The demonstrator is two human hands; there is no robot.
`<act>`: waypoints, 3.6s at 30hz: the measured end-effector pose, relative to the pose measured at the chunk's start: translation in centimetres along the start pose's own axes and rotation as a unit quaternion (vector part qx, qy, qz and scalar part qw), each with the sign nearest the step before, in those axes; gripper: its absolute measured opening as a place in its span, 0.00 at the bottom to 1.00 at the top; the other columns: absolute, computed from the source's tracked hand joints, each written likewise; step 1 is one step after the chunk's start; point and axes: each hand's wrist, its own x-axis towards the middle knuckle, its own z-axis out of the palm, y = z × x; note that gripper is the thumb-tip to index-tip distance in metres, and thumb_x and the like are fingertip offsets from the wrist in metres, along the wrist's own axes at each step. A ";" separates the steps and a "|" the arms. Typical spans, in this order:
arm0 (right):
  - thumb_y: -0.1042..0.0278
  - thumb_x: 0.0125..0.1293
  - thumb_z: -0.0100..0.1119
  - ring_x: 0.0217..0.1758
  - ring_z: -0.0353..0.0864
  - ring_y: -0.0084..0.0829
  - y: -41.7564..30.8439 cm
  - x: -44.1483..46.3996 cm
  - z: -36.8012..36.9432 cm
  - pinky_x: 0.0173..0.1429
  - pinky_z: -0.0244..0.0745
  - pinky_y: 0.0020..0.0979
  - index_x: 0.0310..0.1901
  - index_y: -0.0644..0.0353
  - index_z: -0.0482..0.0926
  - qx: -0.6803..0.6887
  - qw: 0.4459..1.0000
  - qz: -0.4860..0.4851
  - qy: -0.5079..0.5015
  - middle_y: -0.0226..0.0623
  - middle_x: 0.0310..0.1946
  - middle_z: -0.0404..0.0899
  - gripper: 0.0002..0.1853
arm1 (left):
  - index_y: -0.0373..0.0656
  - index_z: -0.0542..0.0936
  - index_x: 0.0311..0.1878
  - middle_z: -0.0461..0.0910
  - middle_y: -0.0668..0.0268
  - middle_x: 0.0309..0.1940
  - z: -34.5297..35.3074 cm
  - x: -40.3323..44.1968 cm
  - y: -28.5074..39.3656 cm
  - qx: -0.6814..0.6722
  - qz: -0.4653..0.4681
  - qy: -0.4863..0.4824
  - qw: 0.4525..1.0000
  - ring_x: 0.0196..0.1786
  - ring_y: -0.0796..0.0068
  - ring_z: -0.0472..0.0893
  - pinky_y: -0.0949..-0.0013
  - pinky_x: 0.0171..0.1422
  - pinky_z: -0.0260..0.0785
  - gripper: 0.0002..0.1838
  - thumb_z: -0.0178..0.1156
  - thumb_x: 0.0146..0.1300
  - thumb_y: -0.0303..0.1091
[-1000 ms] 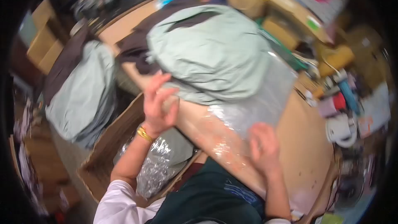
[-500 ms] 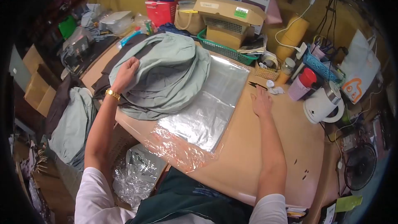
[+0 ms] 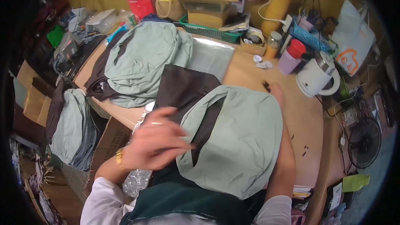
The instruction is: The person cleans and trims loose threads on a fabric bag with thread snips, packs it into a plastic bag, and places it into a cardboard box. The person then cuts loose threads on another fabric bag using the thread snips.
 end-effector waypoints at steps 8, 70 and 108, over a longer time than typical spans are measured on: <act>0.51 0.74 0.50 0.25 0.62 0.13 -4.1 -3.4 -17.0 0.28 0.55 0.18 0.48 0.59 0.80 0.314 0.868 0.381 0.045 0.20 0.26 0.68 0.19 | 0.53 0.87 0.41 0.83 0.69 0.36 -6.0 -0.4 8.1 0.190 0.239 0.546 0.780 0.52 0.59 0.74 0.30 0.74 0.41 0.17 0.57 0.64 0.53; 0.71 0.63 0.57 0.43 0.79 0.49 -24.4 -10.3 -8.5 0.51 0.76 0.41 0.50 0.55 0.79 0.197 0.957 0.024 -0.211 0.44 0.43 0.79 0.13 | 0.34 0.58 0.73 0.55 0.45 0.74 26.3 -4.3 -0.6 0.093 0.007 -0.153 0.984 0.78 0.50 0.51 0.41 0.78 0.39 0.39 0.53 0.65 0.48; 0.74 0.57 0.69 0.41 0.78 0.30 -16.1 -11.2 -14.3 0.42 0.75 0.29 0.46 0.57 0.81 0.250 0.955 0.136 -0.090 0.34 0.40 0.72 0.14 | 0.36 0.72 0.57 0.84 0.65 0.43 20.0 4.4 -13.2 -0.602 -0.364 -0.138 0.697 0.43 0.83 0.82 0.80 0.52 0.73 0.19 0.63 0.65 0.23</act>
